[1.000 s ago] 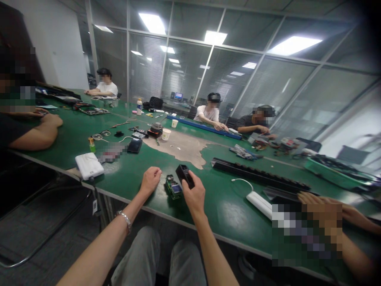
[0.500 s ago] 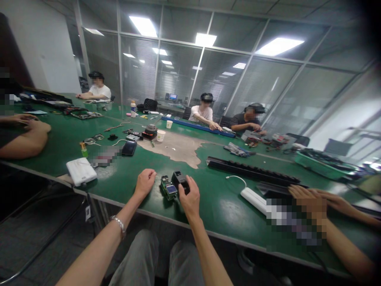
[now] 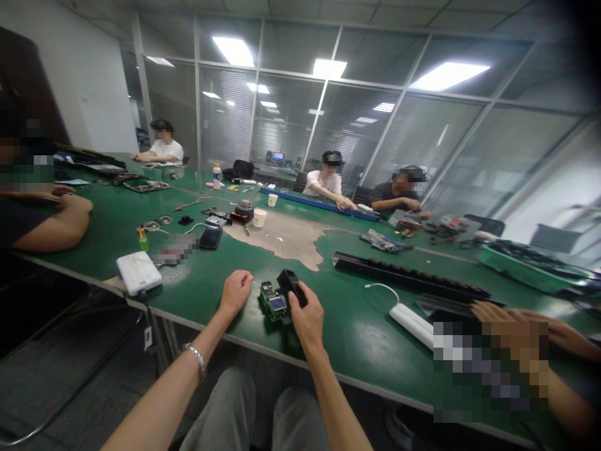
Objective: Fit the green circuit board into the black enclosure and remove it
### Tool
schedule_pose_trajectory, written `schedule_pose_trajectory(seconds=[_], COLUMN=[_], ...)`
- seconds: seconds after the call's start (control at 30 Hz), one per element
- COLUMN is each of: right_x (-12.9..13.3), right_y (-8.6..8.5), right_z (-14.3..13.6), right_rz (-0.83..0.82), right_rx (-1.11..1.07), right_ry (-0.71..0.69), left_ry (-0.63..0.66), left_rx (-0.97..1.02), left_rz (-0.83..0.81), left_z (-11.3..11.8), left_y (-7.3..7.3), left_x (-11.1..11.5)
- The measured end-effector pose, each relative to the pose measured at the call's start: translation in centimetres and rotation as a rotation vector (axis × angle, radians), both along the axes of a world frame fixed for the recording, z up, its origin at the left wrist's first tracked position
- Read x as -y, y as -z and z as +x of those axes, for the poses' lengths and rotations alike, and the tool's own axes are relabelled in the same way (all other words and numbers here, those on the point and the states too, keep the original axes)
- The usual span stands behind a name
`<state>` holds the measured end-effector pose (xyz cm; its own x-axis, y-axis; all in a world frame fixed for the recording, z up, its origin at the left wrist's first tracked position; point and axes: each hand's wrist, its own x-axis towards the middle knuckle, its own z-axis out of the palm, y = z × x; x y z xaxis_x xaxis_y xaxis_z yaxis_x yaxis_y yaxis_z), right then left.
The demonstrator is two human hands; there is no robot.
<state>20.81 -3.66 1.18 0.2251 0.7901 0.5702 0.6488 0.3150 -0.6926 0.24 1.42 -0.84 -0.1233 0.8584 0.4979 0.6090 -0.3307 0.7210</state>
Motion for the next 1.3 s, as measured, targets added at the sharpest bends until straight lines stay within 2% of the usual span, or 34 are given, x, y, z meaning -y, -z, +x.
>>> schedule_pose_trajectory(seconds=[0.13,0.23,0.8,0.97,1.07,1.2,1.3], right_x=[1.3,2.2,3.5,3.5,3.3,3.2,3.2], right_y=[-2.8,-3.4,0.4,-0.2,-0.5,0.2,0.9], right_z=[-1.8,-3.0,-3.3,-2.8,-2.7,-3.0,-3.5], right_rz=[0.072,0.094,-0.007,-0.023,-0.007,-0.019,-0.006], right_rx=[-0.01,0.065,0.266,0.31,0.326,0.281,0.218], right_ry=[-0.065,-0.155,-0.229,-0.186,-0.232,-0.311,-0.297], left_ry=[0.003,0.005,0.005,0.001,0.003,0.018,0.015], left_rx=[0.008,0.008,0.0,0.004,0.01,0.019,0.017], left_rz=[0.007,0.008,0.018,0.005,0.003,0.002,0.0], left_z=[0.0,-0.1,0.1,0.1,0.1,0.0,0.0], left_y=[0.0,0.1,0.2,0.2,0.2,0.3,0.4], left_x=[0.0,0.0,0.0,-0.1,-0.1,-0.2,-0.2])
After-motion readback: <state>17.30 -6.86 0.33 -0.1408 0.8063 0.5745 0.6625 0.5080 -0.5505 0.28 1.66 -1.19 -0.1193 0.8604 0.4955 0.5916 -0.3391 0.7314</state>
